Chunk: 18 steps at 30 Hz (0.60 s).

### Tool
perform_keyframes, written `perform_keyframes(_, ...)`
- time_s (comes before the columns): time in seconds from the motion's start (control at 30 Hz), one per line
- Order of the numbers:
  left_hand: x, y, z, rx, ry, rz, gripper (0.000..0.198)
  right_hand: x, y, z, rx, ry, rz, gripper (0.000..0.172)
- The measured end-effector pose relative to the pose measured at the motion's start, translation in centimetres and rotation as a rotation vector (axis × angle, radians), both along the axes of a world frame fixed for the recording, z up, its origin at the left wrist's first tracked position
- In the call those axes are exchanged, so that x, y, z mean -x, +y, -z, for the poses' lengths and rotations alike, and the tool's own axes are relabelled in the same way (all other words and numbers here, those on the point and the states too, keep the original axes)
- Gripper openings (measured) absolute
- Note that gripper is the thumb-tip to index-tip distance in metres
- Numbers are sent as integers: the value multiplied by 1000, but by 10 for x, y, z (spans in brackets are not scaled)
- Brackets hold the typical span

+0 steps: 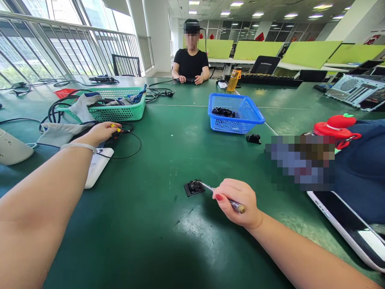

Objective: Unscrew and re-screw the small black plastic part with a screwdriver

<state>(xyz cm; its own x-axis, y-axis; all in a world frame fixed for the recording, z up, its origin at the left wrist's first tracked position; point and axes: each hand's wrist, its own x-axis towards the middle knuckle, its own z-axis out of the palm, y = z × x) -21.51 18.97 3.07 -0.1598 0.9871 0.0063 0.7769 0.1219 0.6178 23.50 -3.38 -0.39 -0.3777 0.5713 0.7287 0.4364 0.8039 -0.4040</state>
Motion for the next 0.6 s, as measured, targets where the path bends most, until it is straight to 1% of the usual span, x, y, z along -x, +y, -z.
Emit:
perform_keyframes(0.1, -2, -8, -14, 68, -64, -26, 69, 0, 0, 0, -6, 5, -8, 34)
perform_keyframes(0.17, -1, -13, -22, 103, -48, -37, 72, 0, 0, 0, -9, 1, -7, 35)
perform_keyframes(0.2, 0, -15, -26, 123, -15, -13, 74, 0, 0, 0, -12, 1, -4, 36)
perform_keyframes(0.27, 0, -23, -30, 186, 76, 118, 75, 0, -1, 0, -23, 4, 3, 36)
perform_keyframes(0.33, -2, -35, -30, 282, 208, 279, 68, 0, -2, 1, -33, 5, 7, 36)
perform_keyframes(0.37, -3, -42, -28, 324, 308, 329, 62, 0, -2, 1, -37, 4, 8, 36)
perform_keyframes(0.4, -5, -50, -26, 339, 442, 351, 55, 0, -2, 1, -41, 1, 7, 36)
perform_keyframes(0.47, -8, -65, -22, 275, 693, 369, 39, 1, -3, 0, -51, -4, 8, 36)
perform_keyframes(0.5, -9, -71, -20, 224, 782, 378, 32, 1, -3, -1, -58, -5, 9, 36)
perform_keyframes(0.6, -9, -82, -18, 127, 901, 403, 22, 2, -4, -2, -79, 6, 8, 35)
